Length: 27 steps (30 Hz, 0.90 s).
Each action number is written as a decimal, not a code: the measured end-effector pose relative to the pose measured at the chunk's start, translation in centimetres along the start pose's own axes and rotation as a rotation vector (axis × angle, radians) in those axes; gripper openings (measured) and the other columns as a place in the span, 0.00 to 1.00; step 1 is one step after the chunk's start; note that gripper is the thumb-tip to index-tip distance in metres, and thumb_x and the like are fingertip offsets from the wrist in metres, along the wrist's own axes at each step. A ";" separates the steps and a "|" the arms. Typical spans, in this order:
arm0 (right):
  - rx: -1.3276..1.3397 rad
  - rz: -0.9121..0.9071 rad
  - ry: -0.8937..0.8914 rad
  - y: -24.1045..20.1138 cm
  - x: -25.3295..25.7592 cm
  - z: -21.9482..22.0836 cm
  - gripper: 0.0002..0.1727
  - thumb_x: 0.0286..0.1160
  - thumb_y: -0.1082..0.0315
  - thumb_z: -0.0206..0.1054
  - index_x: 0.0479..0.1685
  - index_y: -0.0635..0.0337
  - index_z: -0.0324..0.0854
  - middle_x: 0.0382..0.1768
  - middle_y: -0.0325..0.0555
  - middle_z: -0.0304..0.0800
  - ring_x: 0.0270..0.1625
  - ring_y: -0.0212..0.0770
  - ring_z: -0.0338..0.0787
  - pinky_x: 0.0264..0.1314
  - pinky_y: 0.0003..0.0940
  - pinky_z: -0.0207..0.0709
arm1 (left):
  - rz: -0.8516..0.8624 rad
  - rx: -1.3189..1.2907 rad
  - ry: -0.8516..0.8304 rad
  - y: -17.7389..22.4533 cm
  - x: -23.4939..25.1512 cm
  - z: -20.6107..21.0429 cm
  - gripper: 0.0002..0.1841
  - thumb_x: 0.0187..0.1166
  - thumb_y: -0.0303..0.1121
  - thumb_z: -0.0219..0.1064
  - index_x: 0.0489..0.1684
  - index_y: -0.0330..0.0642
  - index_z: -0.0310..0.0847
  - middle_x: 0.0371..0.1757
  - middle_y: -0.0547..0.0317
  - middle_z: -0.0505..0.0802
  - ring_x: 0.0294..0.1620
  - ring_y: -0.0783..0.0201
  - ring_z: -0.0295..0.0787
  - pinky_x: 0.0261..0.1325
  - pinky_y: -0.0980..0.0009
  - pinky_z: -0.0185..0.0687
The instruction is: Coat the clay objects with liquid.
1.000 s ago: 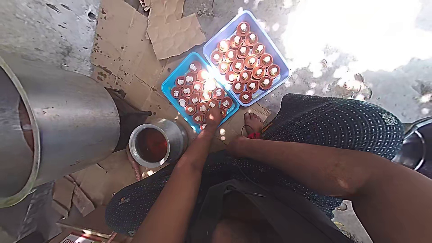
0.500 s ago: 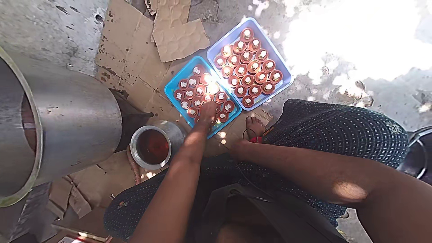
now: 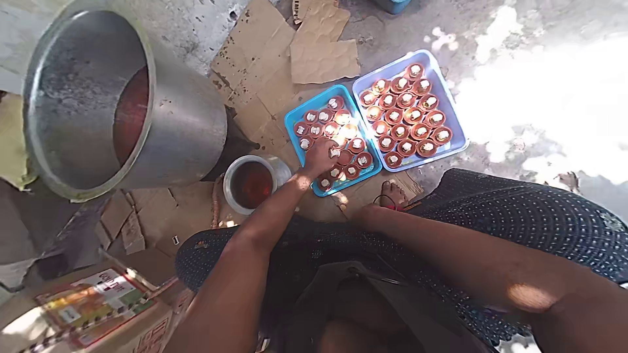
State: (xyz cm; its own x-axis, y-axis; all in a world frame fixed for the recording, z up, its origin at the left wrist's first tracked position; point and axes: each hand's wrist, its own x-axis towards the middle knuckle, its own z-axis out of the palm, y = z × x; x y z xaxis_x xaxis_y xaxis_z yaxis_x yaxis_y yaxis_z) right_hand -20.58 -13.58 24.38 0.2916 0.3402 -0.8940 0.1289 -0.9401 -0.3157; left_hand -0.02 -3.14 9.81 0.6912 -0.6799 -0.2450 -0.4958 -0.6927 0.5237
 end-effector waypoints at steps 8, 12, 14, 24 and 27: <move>-0.122 0.313 -0.044 -3.7 1.5 -0.2 0.19 0.88 0.56 0.56 0.65 0.56 0.83 0.66 0.64 0.86 0.71 0.69 0.83 0.69 0.75 0.69 | -0.284 -0.053 0.234 -5.1 -13.9 -15.6 0.14 0.75 0.31 0.76 0.57 0.40 0.92 0.52 0.48 0.96 0.47 0.57 0.95 0.60 0.57 0.89; -0.197 0.275 0.071 -4.3 1.6 0.9 0.16 0.88 0.58 0.56 0.58 0.58 0.84 0.56 0.65 0.90 0.61 0.69 0.89 0.59 0.73 0.76 | -0.517 -0.191 0.376 -10.0 -17.6 -15.2 0.16 0.70 0.32 0.78 0.55 0.40 0.92 0.53 0.47 0.96 0.51 0.55 0.95 0.63 0.52 0.89; -0.207 0.195 0.081 -4.5 1.2 0.9 0.13 0.89 0.64 0.58 0.60 0.58 0.83 0.57 0.64 0.89 0.61 0.69 0.88 0.55 0.75 0.76 | -0.604 -0.189 0.361 -10.9 -18.1 -13.9 0.17 0.67 0.32 0.76 0.55 0.41 0.93 0.53 0.48 0.96 0.57 0.52 0.93 0.66 0.47 0.85; -0.236 -0.032 0.276 -3.1 4.4 2.7 0.13 0.85 0.62 0.60 0.42 0.62 0.85 0.41 0.63 0.91 0.46 0.67 0.93 0.40 0.74 0.82 | -0.671 0.101 0.104 -16.1 -18.8 -9.8 0.16 0.67 0.32 0.78 0.54 0.44 0.92 0.59 0.44 0.93 0.67 0.43 0.87 0.70 0.38 0.81; -0.208 0.135 0.076 -6.7 1.8 0.1 0.15 0.91 0.61 0.57 0.58 0.62 0.84 0.58 0.62 0.89 0.64 0.64 0.89 0.62 0.69 0.79 | -0.688 0.123 0.085 -16.2 -19.1 -9.6 0.17 0.66 0.32 0.79 0.54 0.46 0.92 0.59 0.45 0.94 0.67 0.43 0.88 0.69 0.38 0.82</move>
State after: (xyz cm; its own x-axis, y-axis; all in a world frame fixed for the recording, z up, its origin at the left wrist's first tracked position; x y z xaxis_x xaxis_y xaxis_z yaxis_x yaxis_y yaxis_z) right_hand -21.08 -6.65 24.90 0.3890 0.2199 -0.8946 0.2735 -0.9549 -0.1158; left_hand -0.15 23.36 13.80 0.9056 -0.0603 -0.4199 0.0157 -0.9844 0.1754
